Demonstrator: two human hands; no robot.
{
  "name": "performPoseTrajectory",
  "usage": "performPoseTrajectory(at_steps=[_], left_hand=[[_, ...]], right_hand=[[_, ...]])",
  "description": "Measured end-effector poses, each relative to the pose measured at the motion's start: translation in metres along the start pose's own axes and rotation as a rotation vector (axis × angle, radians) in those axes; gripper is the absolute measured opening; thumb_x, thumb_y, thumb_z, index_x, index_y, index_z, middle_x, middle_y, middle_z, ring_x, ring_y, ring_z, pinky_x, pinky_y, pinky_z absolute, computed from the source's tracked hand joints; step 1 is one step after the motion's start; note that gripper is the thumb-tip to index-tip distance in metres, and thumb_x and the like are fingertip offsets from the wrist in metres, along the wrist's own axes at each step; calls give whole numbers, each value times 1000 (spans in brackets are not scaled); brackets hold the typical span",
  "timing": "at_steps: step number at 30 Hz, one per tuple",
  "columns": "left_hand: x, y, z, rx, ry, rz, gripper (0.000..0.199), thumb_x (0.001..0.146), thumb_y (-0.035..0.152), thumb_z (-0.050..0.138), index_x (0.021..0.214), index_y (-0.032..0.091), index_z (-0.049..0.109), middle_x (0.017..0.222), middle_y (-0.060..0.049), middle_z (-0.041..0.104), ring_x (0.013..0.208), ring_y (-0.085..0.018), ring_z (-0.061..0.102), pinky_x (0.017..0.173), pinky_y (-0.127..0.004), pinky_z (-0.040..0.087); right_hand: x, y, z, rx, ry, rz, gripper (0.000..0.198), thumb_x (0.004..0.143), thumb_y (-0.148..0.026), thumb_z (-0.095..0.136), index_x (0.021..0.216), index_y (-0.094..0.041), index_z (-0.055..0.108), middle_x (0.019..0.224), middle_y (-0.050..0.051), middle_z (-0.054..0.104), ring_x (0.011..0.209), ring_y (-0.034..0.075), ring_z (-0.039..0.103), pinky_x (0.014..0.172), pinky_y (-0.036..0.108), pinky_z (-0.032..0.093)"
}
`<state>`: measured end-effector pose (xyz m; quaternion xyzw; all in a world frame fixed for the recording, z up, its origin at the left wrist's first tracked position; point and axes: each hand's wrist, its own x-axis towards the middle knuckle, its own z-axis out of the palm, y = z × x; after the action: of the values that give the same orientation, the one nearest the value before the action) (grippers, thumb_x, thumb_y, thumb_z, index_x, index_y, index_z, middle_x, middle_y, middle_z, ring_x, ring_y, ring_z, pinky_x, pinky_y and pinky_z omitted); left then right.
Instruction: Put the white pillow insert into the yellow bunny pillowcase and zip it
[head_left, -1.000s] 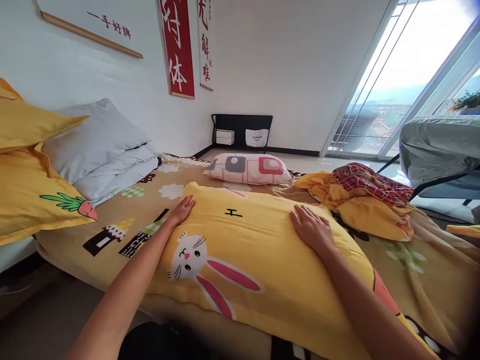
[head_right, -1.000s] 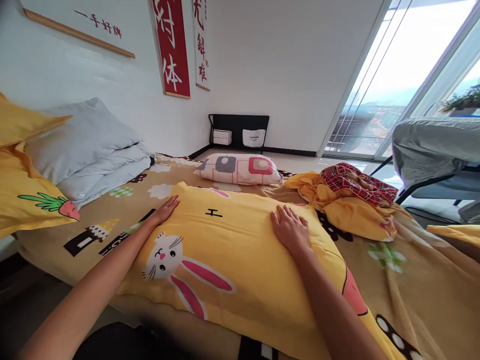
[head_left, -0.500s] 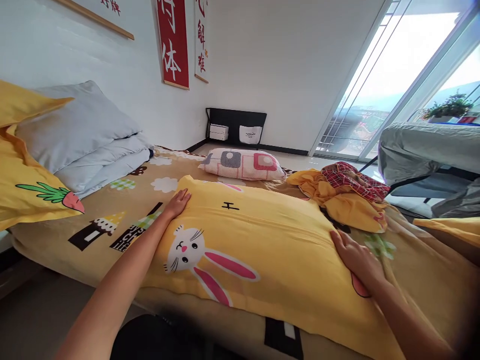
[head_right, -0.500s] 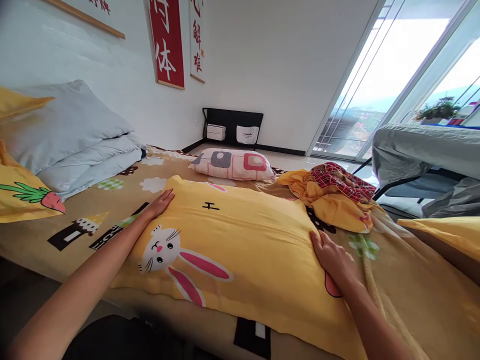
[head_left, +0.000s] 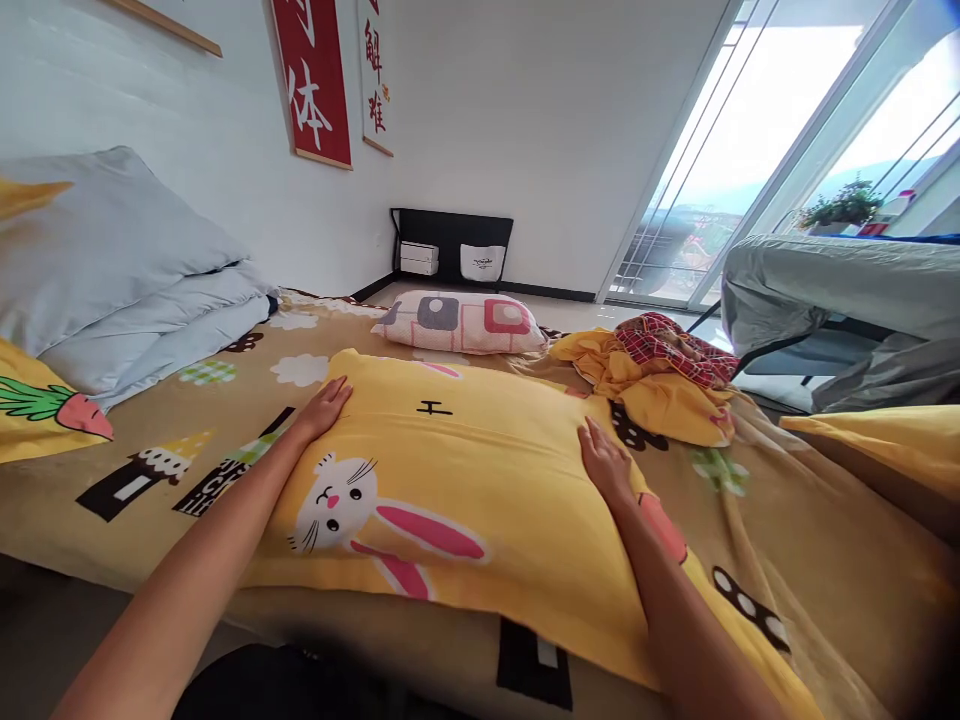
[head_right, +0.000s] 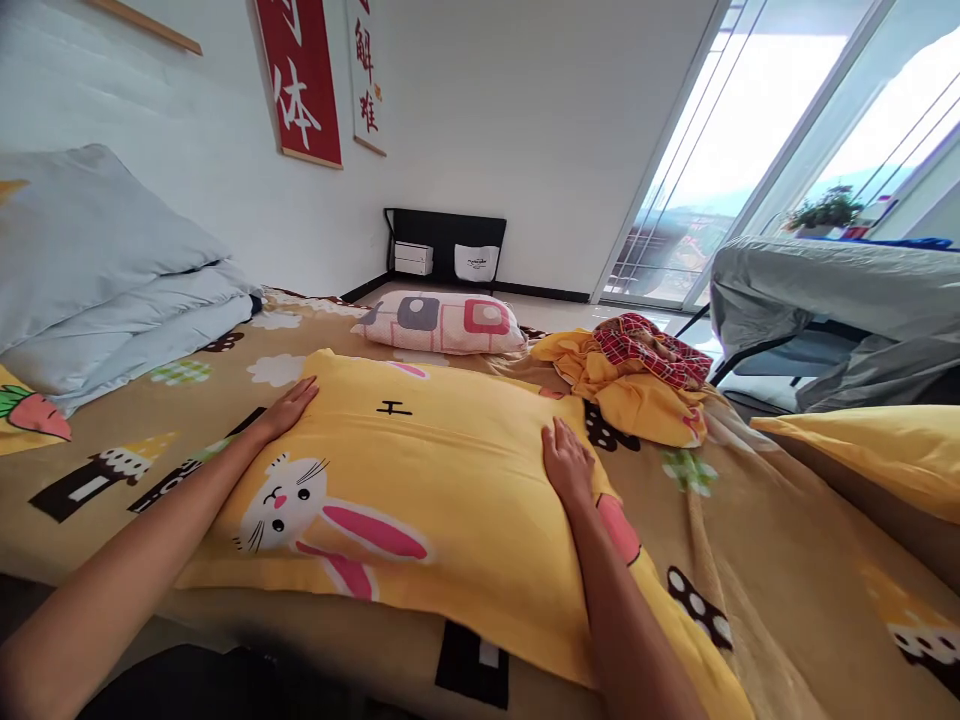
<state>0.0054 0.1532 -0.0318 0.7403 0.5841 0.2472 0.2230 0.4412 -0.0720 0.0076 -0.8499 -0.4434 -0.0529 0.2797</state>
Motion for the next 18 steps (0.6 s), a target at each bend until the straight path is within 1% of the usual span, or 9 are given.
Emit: performPoseTrajectory(at_steps=[1,3,6,8,11,13,14,16,18], left_hand=[[0,1,0,-2,3,3,76,87,58,27,147,13,35,155,-8,28,144,-21,23,120,-39,17],[0,2,1,-6,15,12,73,87,56,29,145,13,38,154,-8,31,144,-21,25,119,-39,19],[-4,4,1,-15,48,19,69,88,52,29,143,13,41,152,-9,34,143,-22,28,119,-40,21],[-13,5,1,-22,93,40,68,88,50,27,142,10,42,151,-11,36,142,-22,29,119,-40,21],[-40,4,-3,-51,189,218,68,89,52,26,140,11,44,151,-9,37,142,-20,30,119,-38,20],[-66,-2,-5,-66,199,357,67,89,56,30,141,17,44,152,-5,36,142,-20,30,120,-37,19],[-80,-8,-6,-70,183,386,66,88,58,33,142,21,44,153,-2,35,142,-20,30,120,-37,19],[-110,-26,-8,-70,163,331,63,87,60,36,142,29,42,153,3,34,141,-20,31,120,-37,20],[-138,-50,-9,-63,193,176,61,87,61,35,142,36,41,151,8,37,139,-21,36,119,-37,23]], right_hand=[[-1,9,16,14,-21,26,57,92,-39,21,128,-13,57,131,16,59,124,29,53,104,49,40],[0,27,31,44,-48,61,55,91,-40,26,130,-15,57,133,13,58,126,28,52,105,48,38],[1,47,26,84,-70,56,55,89,-44,30,130,-19,57,134,10,58,126,26,52,106,44,38],[-9,59,19,124,-56,49,58,89,-46,28,132,-17,55,136,10,56,127,25,51,106,42,39],[-47,86,17,246,-17,75,69,88,-57,24,136,-16,50,140,11,52,130,26,48,106,42,39],[-83,112,16,290,-34,128,71,85,-63,26,134,-19,51,136,10,56,127,28,50,103,43,42],[-101,126,13,287,-45,158,69,84,-65,28,130,-20,55,132,11,59,125,29,52,100,43,45],[-137,152,5,255,-58,210,65,82,-67,33,119,-22,62,126,11,64,121,32,56,96,44,48],[-165,168,-7,208,-76,257,63,77,-70,38,113,-26,65,121,10,67,115,33,60,90,43,52]])
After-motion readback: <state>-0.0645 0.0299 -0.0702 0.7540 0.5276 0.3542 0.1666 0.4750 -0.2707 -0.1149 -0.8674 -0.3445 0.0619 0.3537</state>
